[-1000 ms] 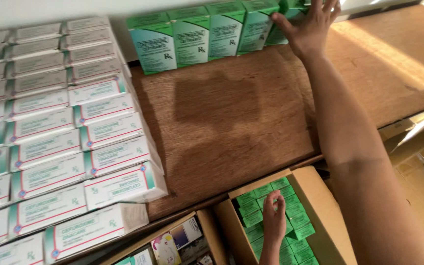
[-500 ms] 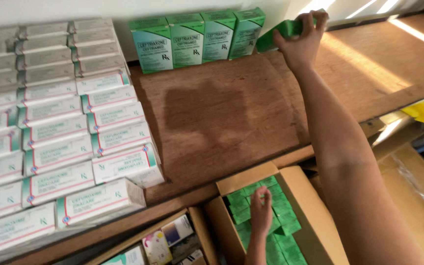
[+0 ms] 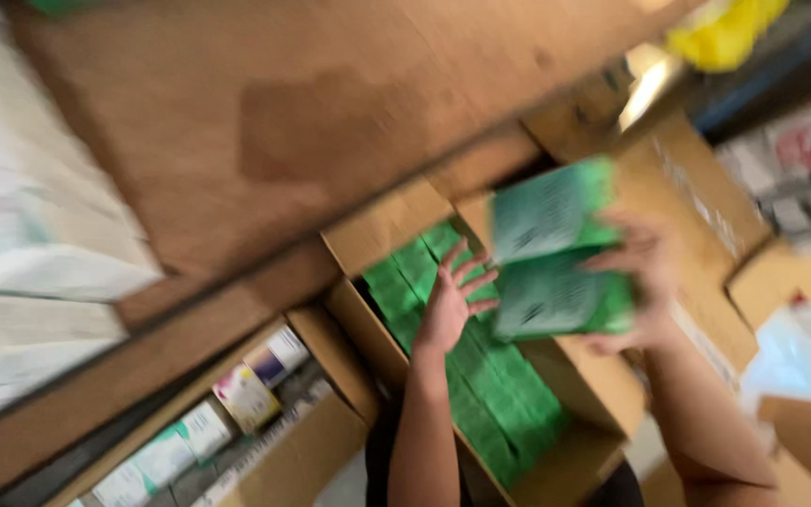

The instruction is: The person sits on the floor and repeatedly picks up small green and white boxes from a cardboard box, then places them onto a nearby wooden shelf. The person arranges the boxes in neat rows on the shelf.

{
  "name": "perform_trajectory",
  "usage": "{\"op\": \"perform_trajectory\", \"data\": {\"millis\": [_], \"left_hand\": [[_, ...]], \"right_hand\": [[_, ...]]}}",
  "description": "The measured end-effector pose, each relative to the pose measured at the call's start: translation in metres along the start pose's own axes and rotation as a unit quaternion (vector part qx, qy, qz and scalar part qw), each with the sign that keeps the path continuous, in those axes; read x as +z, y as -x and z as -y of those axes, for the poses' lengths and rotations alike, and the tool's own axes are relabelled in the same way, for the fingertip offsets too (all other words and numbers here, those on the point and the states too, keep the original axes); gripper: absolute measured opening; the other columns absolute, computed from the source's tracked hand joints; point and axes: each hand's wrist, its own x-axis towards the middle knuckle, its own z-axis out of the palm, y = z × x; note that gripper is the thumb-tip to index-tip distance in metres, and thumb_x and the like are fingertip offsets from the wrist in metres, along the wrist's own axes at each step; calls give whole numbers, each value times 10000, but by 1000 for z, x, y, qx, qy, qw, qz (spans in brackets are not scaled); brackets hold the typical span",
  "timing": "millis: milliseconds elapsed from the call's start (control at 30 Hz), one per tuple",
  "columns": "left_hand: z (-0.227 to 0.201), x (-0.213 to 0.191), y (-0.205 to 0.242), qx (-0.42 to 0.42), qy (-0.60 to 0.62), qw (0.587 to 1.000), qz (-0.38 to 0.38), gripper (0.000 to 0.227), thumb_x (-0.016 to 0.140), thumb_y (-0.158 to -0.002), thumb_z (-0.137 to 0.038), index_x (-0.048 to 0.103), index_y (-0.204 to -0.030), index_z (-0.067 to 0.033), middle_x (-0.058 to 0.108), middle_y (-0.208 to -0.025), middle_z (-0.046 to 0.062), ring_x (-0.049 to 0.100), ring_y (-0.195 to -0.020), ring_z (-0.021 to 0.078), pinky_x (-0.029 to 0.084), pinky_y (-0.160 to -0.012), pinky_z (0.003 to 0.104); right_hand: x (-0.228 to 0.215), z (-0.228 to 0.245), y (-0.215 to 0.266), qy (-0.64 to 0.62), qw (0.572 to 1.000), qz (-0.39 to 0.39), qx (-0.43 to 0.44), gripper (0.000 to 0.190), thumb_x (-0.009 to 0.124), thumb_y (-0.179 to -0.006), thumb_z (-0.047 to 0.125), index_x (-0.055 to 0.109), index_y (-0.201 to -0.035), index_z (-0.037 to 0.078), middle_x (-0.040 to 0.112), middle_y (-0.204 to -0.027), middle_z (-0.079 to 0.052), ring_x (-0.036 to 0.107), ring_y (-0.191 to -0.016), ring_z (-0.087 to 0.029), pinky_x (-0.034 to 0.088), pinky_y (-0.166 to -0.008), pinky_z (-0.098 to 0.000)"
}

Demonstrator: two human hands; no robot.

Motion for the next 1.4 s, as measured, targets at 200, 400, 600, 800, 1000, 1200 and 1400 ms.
{"op": "perform_trajectory", "data": {"millis": [200,400,600,800,1000,1200,1400], "left_hand": [[9,3,5,-71,-101,986,-116,682,658,-1008,-436,386,-1513,-67,601,-1324,170,640,-1140,348,579,-929,489],[-41,-25,17,161,114,952,-233,577,688,-971,-375,480,-1413,-67,639,-1246,109,676,-987,212,602,-844,377],[-67,-29,32,216,140,937,-237,567,658,-994,-421,497,-1389,-48,660,-1158,112,673,-900,242,589,-855,374],[-55,-34,29,196,86,950,-225,615,684,-988,-421,483,-1420,-32,667,-1179,110,671,-962,236,573,-858,380],[-59,-43,22,125,18,946,-299,700,721,-931,-405,454,-1460,-33,606,-1335,119,644,-1145,234,594,-919,412],[-37,-26,15,131,-268,930,-213,855,708,-983,-529,299,-1582,-78,486,-1497,147,522,-1360,262,479,-1108,395],[-47,-1,24,0,-398,915,-66,902,675,-912,-619,306,-1564,-116,461,-1498,189,472,-1385,325,436,-1096,459]], "right_hand": [[89,0,100,-129,981,-3,142,543,896,-788,365,617,-1172,101,358,-1492,-204,419,-1451,-400,488,-1122,-471],[148,-19,154,-139,931,-118,315,507,868,-854,302,583,-1211,83,565,-1233,-123,586,-1193,-281,500,-1047,-425],[251,-48,188,43,961,12,272,574,899,-688,285,579,-1113,70,504,-1193,-201,462,-1169,-399,416,-999,-525],[339,-101,210,245,937,159,193,676,780,-829,327,527,-1429,146,380,-1535,-175,218,-1521,-418,179,-1230,-635],[311,-70,180,209,891,184,358,1011,828,-704,363,322,-1562,184,195,-1635,-225,63,-1502,-461,34,-1167,-651],[221,-62,137,-170,910,-144,351,1017,803,-864,441,165,-1595,138,287,-1536,-173,377,-1425,-356,382,-1163,-510],[155,-54,117,-298,847,-146,415,575,763,-973,153,482,-1468,68,517,-1419,-199,548,-1342,-286,512,-1126,-435]]}}
